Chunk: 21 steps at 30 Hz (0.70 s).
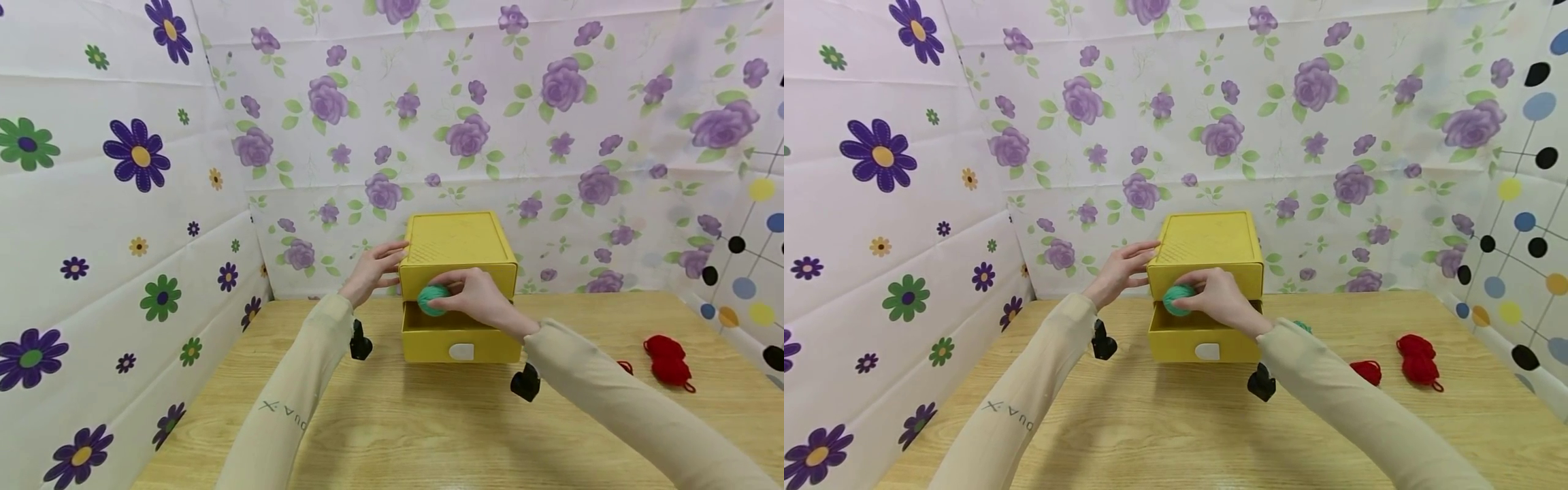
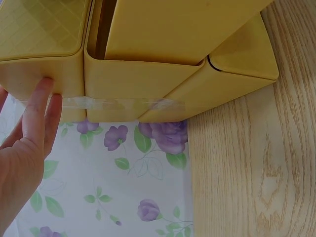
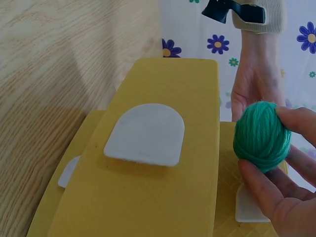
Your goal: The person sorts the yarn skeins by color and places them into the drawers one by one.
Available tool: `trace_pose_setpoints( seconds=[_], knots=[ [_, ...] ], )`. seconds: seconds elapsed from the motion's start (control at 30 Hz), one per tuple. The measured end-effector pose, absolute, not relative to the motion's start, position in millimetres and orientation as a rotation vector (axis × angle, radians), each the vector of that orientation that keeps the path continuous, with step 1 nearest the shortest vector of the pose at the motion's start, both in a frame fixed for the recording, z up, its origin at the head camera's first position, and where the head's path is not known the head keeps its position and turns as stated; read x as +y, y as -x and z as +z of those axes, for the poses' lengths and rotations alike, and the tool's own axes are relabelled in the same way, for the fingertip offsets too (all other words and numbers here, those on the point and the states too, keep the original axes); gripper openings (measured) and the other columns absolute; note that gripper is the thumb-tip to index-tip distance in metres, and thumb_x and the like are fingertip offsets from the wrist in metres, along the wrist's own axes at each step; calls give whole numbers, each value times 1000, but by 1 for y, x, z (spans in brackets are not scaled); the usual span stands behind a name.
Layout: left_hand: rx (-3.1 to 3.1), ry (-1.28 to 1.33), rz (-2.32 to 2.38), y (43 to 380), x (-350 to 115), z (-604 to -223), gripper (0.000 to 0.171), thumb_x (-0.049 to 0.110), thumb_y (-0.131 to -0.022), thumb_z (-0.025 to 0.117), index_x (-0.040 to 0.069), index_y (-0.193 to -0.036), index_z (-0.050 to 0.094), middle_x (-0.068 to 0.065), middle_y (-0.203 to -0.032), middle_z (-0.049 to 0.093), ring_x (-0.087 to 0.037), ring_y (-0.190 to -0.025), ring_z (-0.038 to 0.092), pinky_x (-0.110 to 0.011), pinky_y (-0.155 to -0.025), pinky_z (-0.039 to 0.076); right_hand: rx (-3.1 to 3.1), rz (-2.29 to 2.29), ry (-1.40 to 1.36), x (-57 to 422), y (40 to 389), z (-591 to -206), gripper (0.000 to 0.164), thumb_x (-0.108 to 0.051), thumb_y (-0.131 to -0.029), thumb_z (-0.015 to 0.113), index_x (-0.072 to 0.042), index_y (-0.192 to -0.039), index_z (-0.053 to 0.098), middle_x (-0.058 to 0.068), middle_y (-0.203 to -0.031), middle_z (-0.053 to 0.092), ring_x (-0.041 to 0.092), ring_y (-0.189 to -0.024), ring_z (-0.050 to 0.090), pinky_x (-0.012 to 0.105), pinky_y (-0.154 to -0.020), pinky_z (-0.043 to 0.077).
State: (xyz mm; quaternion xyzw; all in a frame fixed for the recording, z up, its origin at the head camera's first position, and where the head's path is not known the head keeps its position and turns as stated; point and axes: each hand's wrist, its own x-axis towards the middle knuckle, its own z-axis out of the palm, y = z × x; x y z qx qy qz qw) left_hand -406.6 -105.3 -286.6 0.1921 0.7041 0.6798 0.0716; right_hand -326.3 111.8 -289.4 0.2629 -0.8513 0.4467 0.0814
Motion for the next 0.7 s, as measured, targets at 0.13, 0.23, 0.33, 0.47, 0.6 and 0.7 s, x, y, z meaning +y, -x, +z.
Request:
trace_pose_setpoints(
  seconds=[0.13,0.23,0.33,0.47,0.6,0.7],
  knots=[
    [2106,-577,2020,396,-105,-278,44,22,-93,54,9,-135,45,-11,-128,45,-27,-101,52,-41,-84,44,-2561,1328,-797,108,327,-291,33,-23,-76,75,-6,-104,68,4,-93,64,19,-82,61,31,-69,50],
    [2108,-580,2010,392,-105,-275,44,19,-94,52,8,-135,43,-12,-128,44,-27,-101,52,-42,-85,43,-2569,1334,-795,107,328,-291,33,-23,-76,75,-7,-103,68,3,-92,64,18,-82,60,31,-69,50],
    [2104,-579,2029,401,-105,-281,44,22,-93,54,10,-134,46,-11,-128,45,-28,-101,51,-42,-84,44,-2572,1340,-794,106,329,-291,33,-23,-75,76,-8,-103,68,3,-93,64,18,-82,60,31,-69,50],
    [2112,-567,2050,408,-105,-287,42,25,-91,57,14,-131,50,-9,-125,47,-28,-102,51,-40,-83,45,-2569,1342,-784,104,329,-293,33,-23,-75,76,-7,-104,68,3,-93,64,18,-82,60,31,-69,50],
    [2133,-564,2049,408,-105,-288,41,26,-91,58,15,-130,52,-8,-123,49,-28,-101,53,-39,-81,46,-2566,1348,-773,102,328,-294,33,-22,-76,75,-6,-104,67,3,-92,64,18,-83,61,31,-69,50],
    [2144,-567,2050,408,-105,-288,40,26,-91,58,15,-129,52,-8,-122,50,-28,-100,53,-38,-80,47,-2563,1362,-762,100,327,-294,34,-21,-76,75,-5,-105,67,5,-95,64,20,-85,61,32,-71,50]
  ],
)
